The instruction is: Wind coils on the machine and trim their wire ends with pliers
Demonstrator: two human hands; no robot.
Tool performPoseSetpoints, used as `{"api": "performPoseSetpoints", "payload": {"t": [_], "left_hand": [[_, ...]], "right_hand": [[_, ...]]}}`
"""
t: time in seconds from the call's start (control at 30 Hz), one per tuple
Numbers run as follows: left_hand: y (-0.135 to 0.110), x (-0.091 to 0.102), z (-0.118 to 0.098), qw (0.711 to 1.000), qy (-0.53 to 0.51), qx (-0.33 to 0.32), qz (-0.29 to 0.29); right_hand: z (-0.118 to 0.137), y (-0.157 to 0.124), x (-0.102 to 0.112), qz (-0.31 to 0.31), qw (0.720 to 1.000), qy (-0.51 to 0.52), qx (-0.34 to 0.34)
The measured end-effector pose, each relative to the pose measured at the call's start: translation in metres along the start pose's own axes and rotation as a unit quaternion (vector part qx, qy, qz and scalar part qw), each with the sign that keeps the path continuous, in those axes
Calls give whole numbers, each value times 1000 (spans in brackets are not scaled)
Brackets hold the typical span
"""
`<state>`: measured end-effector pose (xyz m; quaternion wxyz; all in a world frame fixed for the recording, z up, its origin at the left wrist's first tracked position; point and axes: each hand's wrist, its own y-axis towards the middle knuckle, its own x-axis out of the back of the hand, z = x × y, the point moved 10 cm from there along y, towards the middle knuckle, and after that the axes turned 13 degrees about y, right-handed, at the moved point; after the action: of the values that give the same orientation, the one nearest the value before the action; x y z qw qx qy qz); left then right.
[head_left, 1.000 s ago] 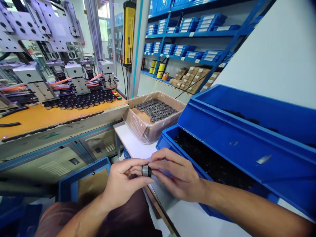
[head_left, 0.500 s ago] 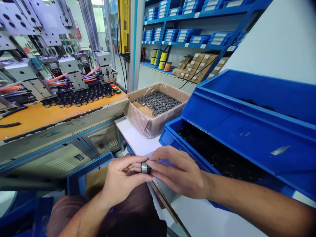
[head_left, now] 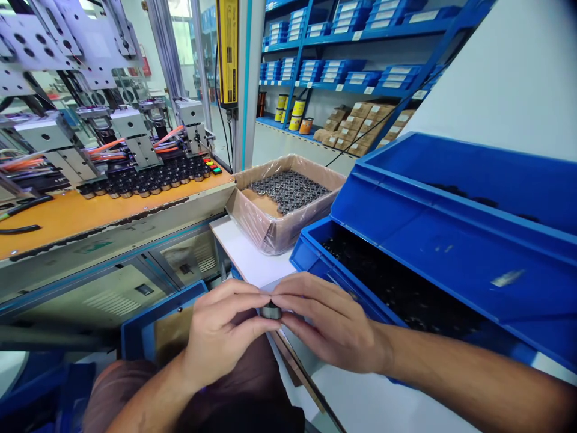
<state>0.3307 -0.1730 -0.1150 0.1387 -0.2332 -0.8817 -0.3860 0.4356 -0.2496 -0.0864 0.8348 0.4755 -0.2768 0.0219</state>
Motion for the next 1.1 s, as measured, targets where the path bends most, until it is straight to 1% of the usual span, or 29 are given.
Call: {"api": "performPoseSetpoints", "payload": {"t": [0.07, 0.17, 0.23, 0.33, 0.4, 0.47, 0.53, 0.57, 0.6, 0.67, 0.73, 0.83, 0.87, 0.9, 0.97, 1.1], "left_hand": [[-1, 4, -4, 999, 22, -23, -15], [-3, 3, 0, 1000, 12, -3, -24], [-4, -2, 8, 999, -16, 40, -12], [-7, -14, 30, 986, -95, 138, 8], [-12, -27, 44, 957, -201, 207, 27], [-18, -46, 50, 906, -332, 255, 60], [-22, -60, 48, 855, -433, 270, 90], [-23, -63, 46, 840, -460, 269, 100], [-23, -65, 44, 835, -470, 266, 108], [-22, -65, 41, 843, -458, 255, 119], [-20, -62, 39, 868, -415, 241, 128], [-15, -54, 42, 910, -328, 230, 110], [-14, -52, 45, 916, -311, 234, 101], [-14, -52, 48, 915, -308, 241, 95], [-17, -57, 52, 897, -347, 256, 98], [-24, -70, 52, 831, -460, 283, 131]], "right_hand": [[-1, 2, -1, 4, 1000, 20, -13], [-2, 2, -1, 4, 1000, 17, -17], [-2, 1, -1, 4, 1000, -10, -10], [-2, 0, -1, -1, 999, -41, 7], [-3, 1, 0, -6, 999, -38, 4], [-5, 3, 1, -13, 1000, -26, -2], [-5, 4, 3, -18, 1000, -18, -3], [-5, 4, 4, -22, 1000, -18, -2], [-5, 4, 4, -24, 999, -22, -2], [-6, 4, 4, -23, 999, -37, -8], [-8, 3, 2, -15, 998, -51, -15], [-10, 1, -1, -1, 998, -55, -17], [-11, 1, -1, -2, 998, -56, -16], [-12, 1, -1, -4, 998, -58, -16], [-15, 1, 0, -12, 998, -54, -25], [-16, 5, 2, -22, 999, -32, -35]]}}
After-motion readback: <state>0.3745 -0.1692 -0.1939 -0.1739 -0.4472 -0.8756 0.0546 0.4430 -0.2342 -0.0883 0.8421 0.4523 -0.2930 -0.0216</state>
